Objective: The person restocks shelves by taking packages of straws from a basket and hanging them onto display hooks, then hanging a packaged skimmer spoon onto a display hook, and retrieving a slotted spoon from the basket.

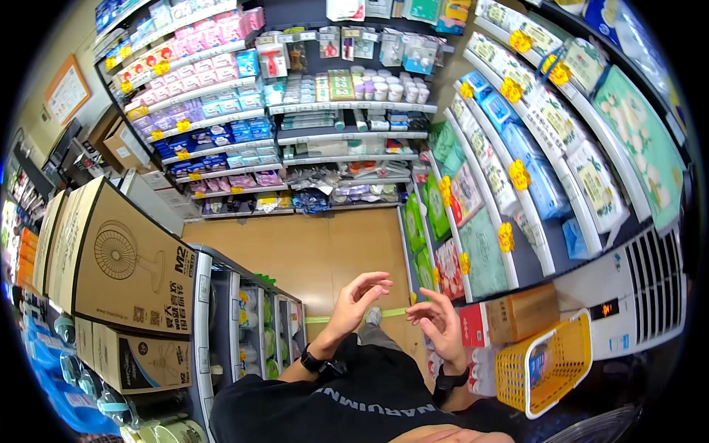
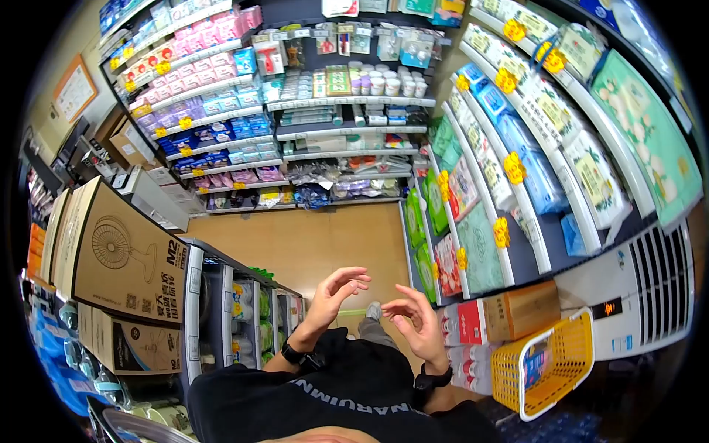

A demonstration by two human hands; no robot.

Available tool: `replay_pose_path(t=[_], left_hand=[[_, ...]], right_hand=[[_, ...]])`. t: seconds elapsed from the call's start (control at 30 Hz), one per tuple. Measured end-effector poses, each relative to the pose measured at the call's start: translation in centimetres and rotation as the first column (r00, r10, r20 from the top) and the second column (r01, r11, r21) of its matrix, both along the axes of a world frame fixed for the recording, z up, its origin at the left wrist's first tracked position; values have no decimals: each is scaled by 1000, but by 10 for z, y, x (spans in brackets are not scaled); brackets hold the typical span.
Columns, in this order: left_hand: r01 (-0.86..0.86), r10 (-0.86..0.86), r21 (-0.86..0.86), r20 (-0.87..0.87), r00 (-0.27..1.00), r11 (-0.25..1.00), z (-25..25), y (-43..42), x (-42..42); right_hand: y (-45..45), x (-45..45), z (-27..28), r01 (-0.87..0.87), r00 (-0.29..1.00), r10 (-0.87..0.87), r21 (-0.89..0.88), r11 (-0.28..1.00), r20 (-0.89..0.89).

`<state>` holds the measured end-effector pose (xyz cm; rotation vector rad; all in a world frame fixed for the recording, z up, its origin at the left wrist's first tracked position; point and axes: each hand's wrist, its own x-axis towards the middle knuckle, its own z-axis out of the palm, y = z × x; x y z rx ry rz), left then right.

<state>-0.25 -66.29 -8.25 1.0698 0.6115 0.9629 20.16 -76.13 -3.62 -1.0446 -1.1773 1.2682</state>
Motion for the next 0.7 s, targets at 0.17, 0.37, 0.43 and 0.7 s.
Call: replay_pose_path(t=[0.17, 0.37, 0.43, 0.7], left_hand=[[69, -69, -19, 10, 998, 997, 0, -25, 1], [191, -191, -5, -1, 982, 982, 5, -40, 16], [240, -240, -2, -1, 971, 971, 7, -43, 27], [497, -496, 19, -48, 867, 867, 10, -66, 110]], right_hand=[[-36, -5, 6, 85, 996, -86, 13, 996, 21], [-75, -5, 5, 207, 978, -207, 34, 978, -13], [-89, -1, 10, 252, 968, -251, 53, 966, -31], [-154, 29, 14, 534, 845, -530, 112, 838, -66]])
